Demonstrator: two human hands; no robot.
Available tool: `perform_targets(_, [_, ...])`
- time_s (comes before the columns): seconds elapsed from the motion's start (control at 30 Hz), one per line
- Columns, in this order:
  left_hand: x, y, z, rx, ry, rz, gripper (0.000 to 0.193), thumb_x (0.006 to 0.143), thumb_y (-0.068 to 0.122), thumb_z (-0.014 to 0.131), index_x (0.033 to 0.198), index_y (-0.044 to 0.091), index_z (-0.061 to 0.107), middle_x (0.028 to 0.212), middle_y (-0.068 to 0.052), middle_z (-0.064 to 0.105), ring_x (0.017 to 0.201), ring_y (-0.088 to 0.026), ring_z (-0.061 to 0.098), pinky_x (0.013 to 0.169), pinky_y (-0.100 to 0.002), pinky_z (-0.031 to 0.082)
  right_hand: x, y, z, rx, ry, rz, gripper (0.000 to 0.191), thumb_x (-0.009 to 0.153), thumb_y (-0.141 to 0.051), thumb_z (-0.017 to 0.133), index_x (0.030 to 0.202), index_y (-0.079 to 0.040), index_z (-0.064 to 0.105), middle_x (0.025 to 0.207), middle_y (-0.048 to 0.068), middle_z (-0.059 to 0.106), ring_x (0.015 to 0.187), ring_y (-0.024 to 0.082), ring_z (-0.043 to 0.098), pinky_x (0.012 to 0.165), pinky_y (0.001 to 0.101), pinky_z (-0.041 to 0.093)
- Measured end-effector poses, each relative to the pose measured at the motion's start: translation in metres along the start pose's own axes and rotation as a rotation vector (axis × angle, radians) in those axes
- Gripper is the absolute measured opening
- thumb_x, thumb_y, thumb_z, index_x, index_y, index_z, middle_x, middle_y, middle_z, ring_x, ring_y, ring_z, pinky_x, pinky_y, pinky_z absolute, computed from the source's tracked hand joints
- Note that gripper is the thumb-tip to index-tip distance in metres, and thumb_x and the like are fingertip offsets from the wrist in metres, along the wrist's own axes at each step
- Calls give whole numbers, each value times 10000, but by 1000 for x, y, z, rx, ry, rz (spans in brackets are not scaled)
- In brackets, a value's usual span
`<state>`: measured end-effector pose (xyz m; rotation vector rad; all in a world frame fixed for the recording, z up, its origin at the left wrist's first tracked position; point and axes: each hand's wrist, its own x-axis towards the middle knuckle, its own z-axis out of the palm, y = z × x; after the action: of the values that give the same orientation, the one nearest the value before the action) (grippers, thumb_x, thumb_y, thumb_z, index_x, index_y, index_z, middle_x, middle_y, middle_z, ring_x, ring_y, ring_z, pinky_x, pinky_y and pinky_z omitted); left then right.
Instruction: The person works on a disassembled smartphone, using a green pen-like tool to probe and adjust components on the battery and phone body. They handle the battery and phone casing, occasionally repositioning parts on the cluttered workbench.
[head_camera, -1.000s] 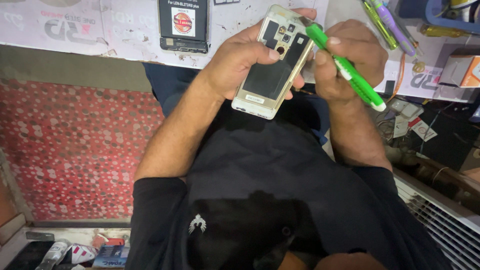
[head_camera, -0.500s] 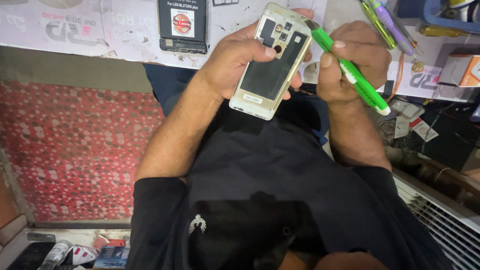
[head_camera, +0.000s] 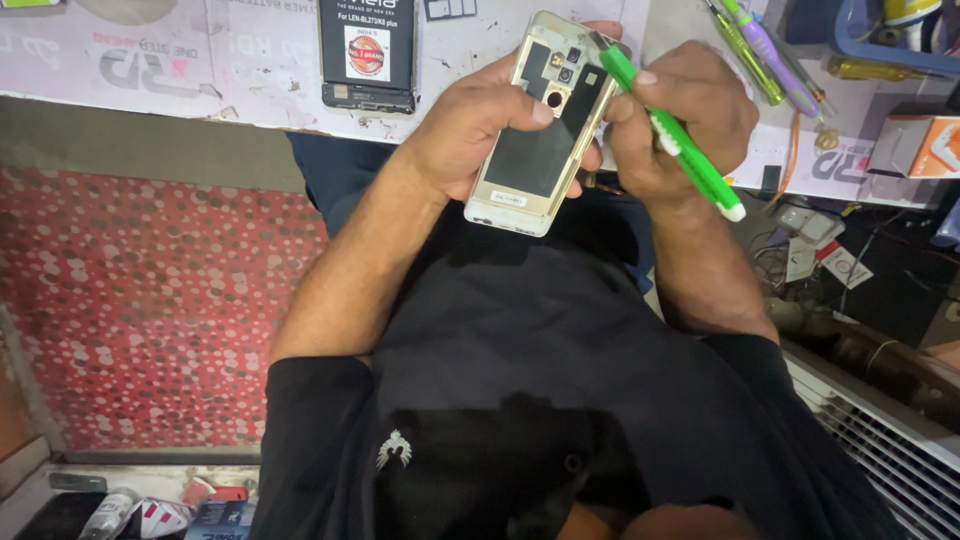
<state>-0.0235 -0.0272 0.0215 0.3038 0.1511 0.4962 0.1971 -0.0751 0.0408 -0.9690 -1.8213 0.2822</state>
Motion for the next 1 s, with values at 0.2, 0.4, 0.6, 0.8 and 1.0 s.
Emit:
perform_targets(0.2, [-1, 1, 4, 45, 20, 14, 736, 980, 56, 517, 1678, 54, 286, 1234, -259, 631, 996, -356, 726, 836, -516, 649, 1, 2, 2, -13, 1, -49, 259, 965, 83, 730, 1150, -14, 577, 905, 157, 652, 737, 295, 658, 617, 385, 522])
perform_targets(0.4, [-1, 0, 7, 54, 49, 13, 728, 973, 70, 518, 1664, 55, 289, 1267, -241, 646, 1019, -350, 728, 831, -512, 651, 2, 0, 3, -13, -3, -38, 275, 948, 94, 720, 1151, -19, 573, 885, 154, 639, 733, 297, 646, 641, 392, 512])
perform_targets(0.6, [0, 0, 7, 79, 75, 18, 704, 981, 70, 512, 1653, 41, 307, 1248, -242, 654, 1010, -337, 729, 852, -520, 657, 1, -2, 3, -6, -5, -10, 276, 944, 104, 722, 1144, -24, 582, 886, 164, 646, 741, 302, 654, 609, 379, 517])
perform_targets(0.8, [0, -1, 7, 98, 83, 21, 699, 977, 73, 505, 1648, 54, 310, 1230, -228, 651, 997, -323, 729, 838, -502, 661, 1, -1, 3, -3, -8, -12, 265, 954, 108, 696, 1158, -20, 583, 885, 171, 653, 748, 307, 665, 621, 381, 534])
perform_targets(1.0, [0, -2, 7, 109, 60, 45, 684, 990, 65, 491, 1650, 42, 315, 1263, -231, 643, 1011, -325, 727, 853, -502, 657, 1, -4, 2, -24, -14, 19, 261, 990, 86, 717, 1173, -21, 565, 905, 167, 654, 776, 317, 666, 646, 385, 538])
